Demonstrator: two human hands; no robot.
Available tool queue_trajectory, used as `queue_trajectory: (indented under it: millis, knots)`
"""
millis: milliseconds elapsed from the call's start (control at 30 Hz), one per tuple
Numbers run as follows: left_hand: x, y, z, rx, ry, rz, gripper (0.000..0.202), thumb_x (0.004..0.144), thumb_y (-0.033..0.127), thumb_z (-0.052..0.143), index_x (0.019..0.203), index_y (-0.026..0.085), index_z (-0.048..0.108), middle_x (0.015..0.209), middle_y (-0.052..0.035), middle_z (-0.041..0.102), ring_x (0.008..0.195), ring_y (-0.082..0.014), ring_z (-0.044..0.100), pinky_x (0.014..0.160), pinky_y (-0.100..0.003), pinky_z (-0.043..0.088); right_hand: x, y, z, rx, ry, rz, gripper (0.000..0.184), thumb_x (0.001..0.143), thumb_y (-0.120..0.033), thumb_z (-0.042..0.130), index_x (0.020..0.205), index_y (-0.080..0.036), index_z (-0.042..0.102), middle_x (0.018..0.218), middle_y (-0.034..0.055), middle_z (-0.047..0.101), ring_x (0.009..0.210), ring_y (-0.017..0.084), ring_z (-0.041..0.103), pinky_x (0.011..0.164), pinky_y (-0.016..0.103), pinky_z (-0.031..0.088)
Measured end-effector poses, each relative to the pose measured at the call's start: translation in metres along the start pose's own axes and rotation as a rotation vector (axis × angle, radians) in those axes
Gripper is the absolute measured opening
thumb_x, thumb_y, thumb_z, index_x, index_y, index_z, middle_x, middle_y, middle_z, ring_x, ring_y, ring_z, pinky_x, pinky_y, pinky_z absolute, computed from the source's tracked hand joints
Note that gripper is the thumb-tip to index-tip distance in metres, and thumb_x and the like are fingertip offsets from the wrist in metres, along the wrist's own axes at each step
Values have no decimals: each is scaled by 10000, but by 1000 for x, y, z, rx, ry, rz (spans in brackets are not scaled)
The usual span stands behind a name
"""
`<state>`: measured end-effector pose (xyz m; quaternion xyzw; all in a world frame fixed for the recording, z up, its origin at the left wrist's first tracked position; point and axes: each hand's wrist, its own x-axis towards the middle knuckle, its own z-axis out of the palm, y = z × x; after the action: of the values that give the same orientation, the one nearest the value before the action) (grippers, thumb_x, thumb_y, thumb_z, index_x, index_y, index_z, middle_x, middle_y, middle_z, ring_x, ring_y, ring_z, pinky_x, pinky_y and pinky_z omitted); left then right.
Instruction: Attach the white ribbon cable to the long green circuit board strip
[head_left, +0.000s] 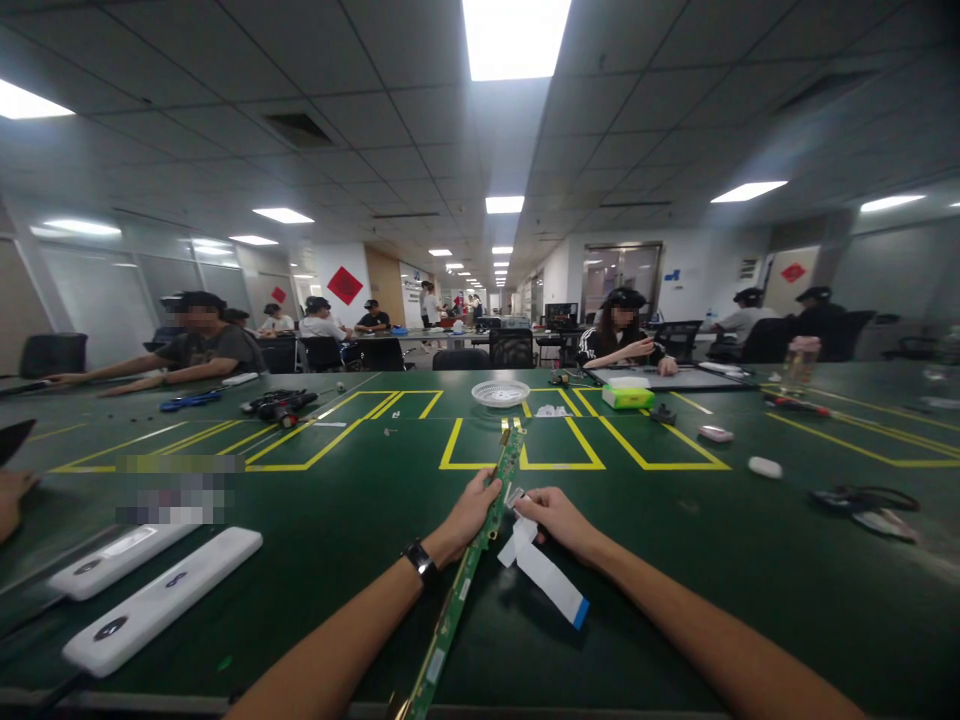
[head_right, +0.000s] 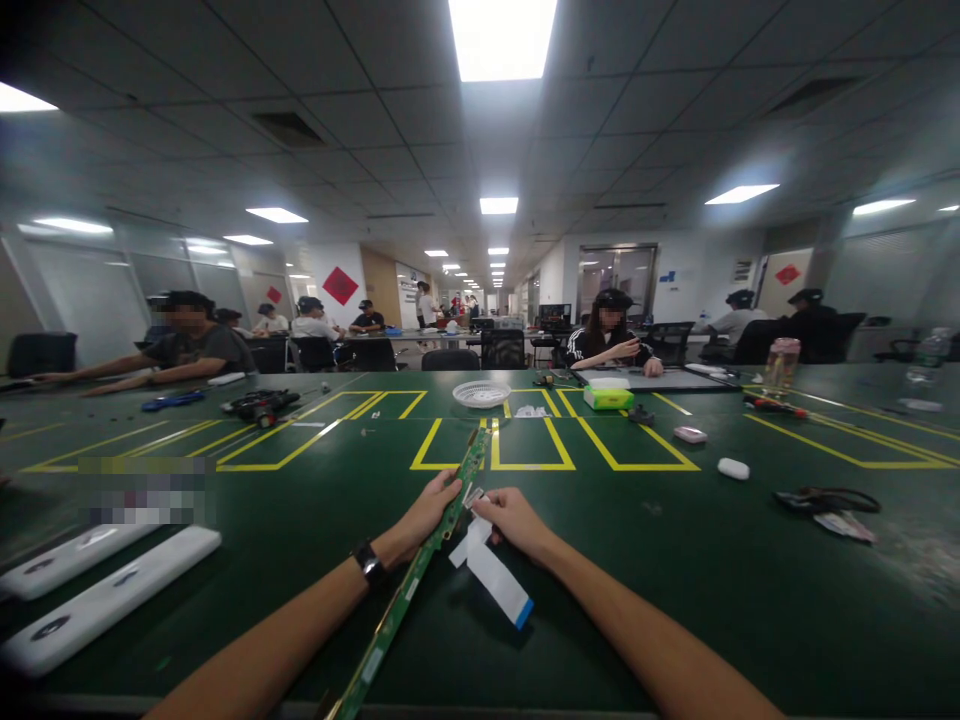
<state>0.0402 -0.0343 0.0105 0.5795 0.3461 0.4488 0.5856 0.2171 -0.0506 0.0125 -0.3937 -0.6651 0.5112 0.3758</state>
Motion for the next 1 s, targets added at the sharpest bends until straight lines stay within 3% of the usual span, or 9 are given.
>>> queue_trajectory:
  millis: [300, 733, 900, 1000]
  knots:
    - [-9, 9, -2, 155, -169, 10, 526, 866, 534, 494, 1241, 165, 468, 778, 11, 570, 601, -89, 520, 564, -208, 404, 3, 2, -2, 4, -43, 1, 440, 721, -581, 628, 647, -153, 557, 497, -54, 486, 422, 70, 395, 426, 205, 286]
    - [-14, 13, 2, 199, -206, -1, 514, 876, 533, 479, 1227, 158, 458, 783, 13, 539, 638, -105, 473, 608, -237, 386, 1, 5, -7, -35, -91, -43, 422, 778, -546, 593, 640, -153, 526, 525, -50, 461, 475, 74, 368, 478, 214, 258]
    - [-8, 10, 2, 181, -111, 113, 462, 874, 478, 502, 1197, 148, 528, 902, -29, 611, 846, -168, 550, 798, -287, 424, 0, -3, -6, -217, 2, -125, 339, 836, -454, 541, 674, -156, 532, 600, -31, 502, 561, 105, 434, 537, 224, 319]
    - [-8, 12, 3, 166, -97, 176, 419, 886, 444, 492, 1189, 160, 548, 1055, -54, 621, 1017, -208, 550, 917, -314, 403, -4, -10, -3, -357, 122, -201, 204, 844, -354, 534, 801, -160, 578, 709, -10, 576, 661, 136, 507, 616, 239, 367]
